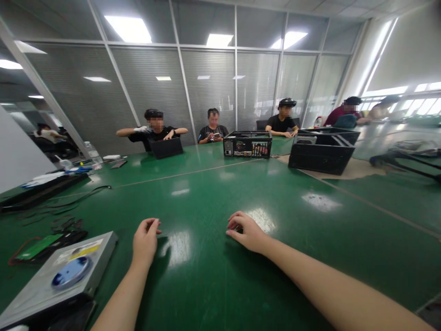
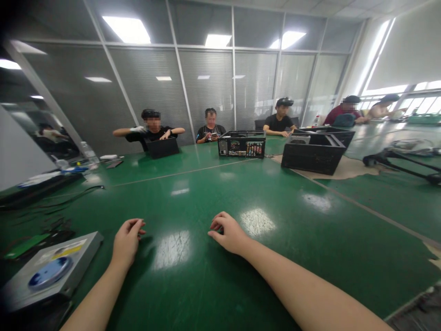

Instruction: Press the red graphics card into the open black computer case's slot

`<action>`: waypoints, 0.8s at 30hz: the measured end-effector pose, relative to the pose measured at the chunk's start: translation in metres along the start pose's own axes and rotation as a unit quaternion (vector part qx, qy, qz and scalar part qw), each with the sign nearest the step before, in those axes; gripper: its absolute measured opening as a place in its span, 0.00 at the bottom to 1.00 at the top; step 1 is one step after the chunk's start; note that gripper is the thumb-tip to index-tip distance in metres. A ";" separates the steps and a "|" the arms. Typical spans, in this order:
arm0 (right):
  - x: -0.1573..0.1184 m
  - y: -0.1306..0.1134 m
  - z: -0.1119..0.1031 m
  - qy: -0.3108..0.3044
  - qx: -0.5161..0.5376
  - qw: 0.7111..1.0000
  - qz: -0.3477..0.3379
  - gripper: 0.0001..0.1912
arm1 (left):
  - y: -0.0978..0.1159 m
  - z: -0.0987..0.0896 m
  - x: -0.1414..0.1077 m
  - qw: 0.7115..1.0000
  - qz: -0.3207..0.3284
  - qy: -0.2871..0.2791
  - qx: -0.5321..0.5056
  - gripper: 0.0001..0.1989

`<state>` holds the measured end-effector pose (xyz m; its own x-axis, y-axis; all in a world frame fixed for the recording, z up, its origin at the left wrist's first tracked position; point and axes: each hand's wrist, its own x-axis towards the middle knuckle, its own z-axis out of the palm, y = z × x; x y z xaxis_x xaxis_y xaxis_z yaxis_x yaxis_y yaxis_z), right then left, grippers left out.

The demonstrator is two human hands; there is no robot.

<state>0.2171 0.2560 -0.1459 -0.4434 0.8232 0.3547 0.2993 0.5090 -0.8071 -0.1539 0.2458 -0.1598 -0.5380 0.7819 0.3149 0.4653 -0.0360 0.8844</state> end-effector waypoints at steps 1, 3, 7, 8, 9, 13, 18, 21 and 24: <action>0.000 -0.001 0.000 0.001 0.000 1.000 0.001 0.04 | 0.000 0.000 0.000 1.000 -0.002 0.001 0.001 0.19; 0.001 -0.003 -0.001 -0.002 -0.003 1.000 0.004 0.04 | -0.001 0.000 0.001 1.000 -0.006 0.003 0.000 0.19; 0.001 -0.007 -0.002 -0.008 -0.009 1.000 0.007 0.03 | -0.001 -0.001 0.000 1.000 -0.004 0.003 -0.013 0.21; 0.001 -0.006 -0.002 -0.007 -0.010 1.000 0.007 0.03 | 0.000 -0.001 -0.001 1.000 -0.003 0.004 -0.017 0.22; 0.001 -0.006 -0.002 -0.007 -0.009 1.000 0.006 0.03 | 0.000 -0.001 -0.001 1.000 -0.003 0.006 -0.020 0.22; 0.000 -0.001 0.001 -0.001 -0.006 1.000 0.001 0.03 | 0.002 -0.001 -0.003 1.000 -0.004 0.010 -0.028 0.22; -0.002 -0.003 0.002 0.000 -0.002 1.000 -0.004 0.03 | 0.003 -0.001 -0.004 0.999 -0.005 0.004 -0.033 0.22; -0.002 -0.004 0.001 -0.002 -0.001 1.000 -0.005 0.03 | 0.003 -0.001 -0.005 0.999 -0.005 0.003 -0.033 0.21; -0.001 -0.005 0.001 0.000 -0.011 1.000 -0.016 0.06 | 0.002 -0.002 -0.005 0.999 -0.001 0.010 -0.037 0.21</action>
<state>0.2153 0.2527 -0.1428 -0.4535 0.8066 0.3791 0.3045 0.5400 -0.7846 -0.1513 0.2407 -0.1595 -0.5533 0.7693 0.3195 0.4121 -0.0805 0.9076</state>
